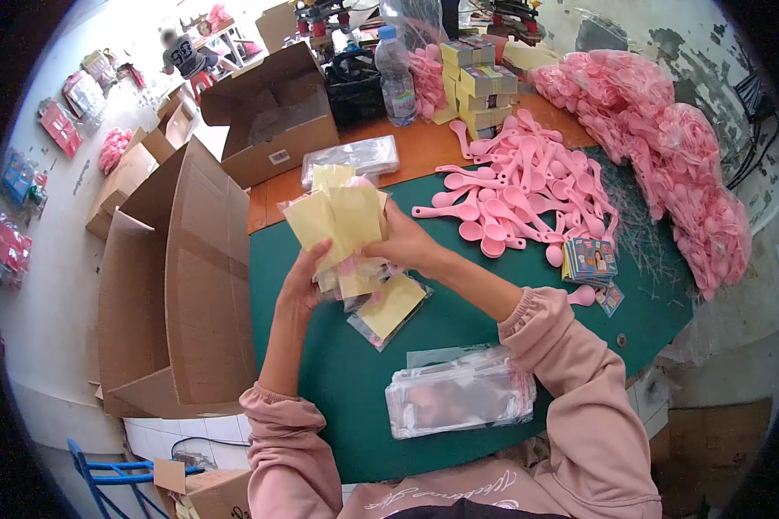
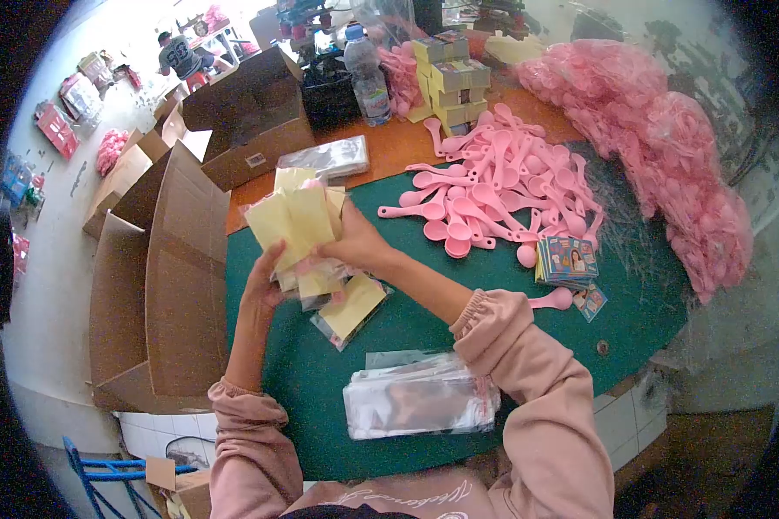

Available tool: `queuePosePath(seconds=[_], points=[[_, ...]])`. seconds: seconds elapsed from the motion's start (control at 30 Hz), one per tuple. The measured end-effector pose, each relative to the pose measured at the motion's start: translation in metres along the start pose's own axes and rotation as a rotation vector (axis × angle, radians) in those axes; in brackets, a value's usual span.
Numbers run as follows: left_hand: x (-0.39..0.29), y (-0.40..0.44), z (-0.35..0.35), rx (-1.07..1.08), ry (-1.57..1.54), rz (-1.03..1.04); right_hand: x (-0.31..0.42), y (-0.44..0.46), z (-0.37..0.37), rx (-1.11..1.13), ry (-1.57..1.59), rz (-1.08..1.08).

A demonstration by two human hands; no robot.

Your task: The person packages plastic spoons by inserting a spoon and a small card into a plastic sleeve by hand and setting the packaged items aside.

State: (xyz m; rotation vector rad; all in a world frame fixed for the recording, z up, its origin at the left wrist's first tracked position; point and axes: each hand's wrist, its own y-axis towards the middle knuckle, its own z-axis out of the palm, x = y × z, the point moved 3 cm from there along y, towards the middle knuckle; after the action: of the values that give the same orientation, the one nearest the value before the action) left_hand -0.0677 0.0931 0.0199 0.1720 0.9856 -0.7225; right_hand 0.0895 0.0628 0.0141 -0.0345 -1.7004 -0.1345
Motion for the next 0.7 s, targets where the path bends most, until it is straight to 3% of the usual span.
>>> queuePosePath(seconds=[0.03, 0.17, 0.27, 0.33, 0.43, 0.57, 0.7], points=[[-0.003, -0.003, 0.007, 0.025, 0.11, 0.063, -0.002, 0.001, 0.003, 0.059, 0.098, -0.141], [0.002, 0.004, 0.001, 0.023, 0.182, 0.055, 0.0, -0.003, 0.001, 0.121, 0.022, -0.086], [0.006, 0.001, -0.002, -0.049, 0.068, 0.04, 0.014, -0.007, -0.001, 0.129, -0.133, -0.051], [0.002, -0.005, 0.008, -0.103, 0.006, 0.069, 0.058, -0.023, -0.001, 0.196, 0.334, -0.063], [-0.007, -0.014, 0.022, -0.084, -0.073, 0.118, 0.06, -0.017, -0.004, 0.224, 0.416, -0.015], [-0.019, -0.022, 0.031, -0.03, -0.035, 0.111, 0.072, -0.023, -0.013, 0.217, 0.358, 0.077], [-0.017, -0.021, 0.047, -0.043, 0.239, 0.135, 0.057, -0.022, -0.013, 0.01, 0.058, -0.103]])
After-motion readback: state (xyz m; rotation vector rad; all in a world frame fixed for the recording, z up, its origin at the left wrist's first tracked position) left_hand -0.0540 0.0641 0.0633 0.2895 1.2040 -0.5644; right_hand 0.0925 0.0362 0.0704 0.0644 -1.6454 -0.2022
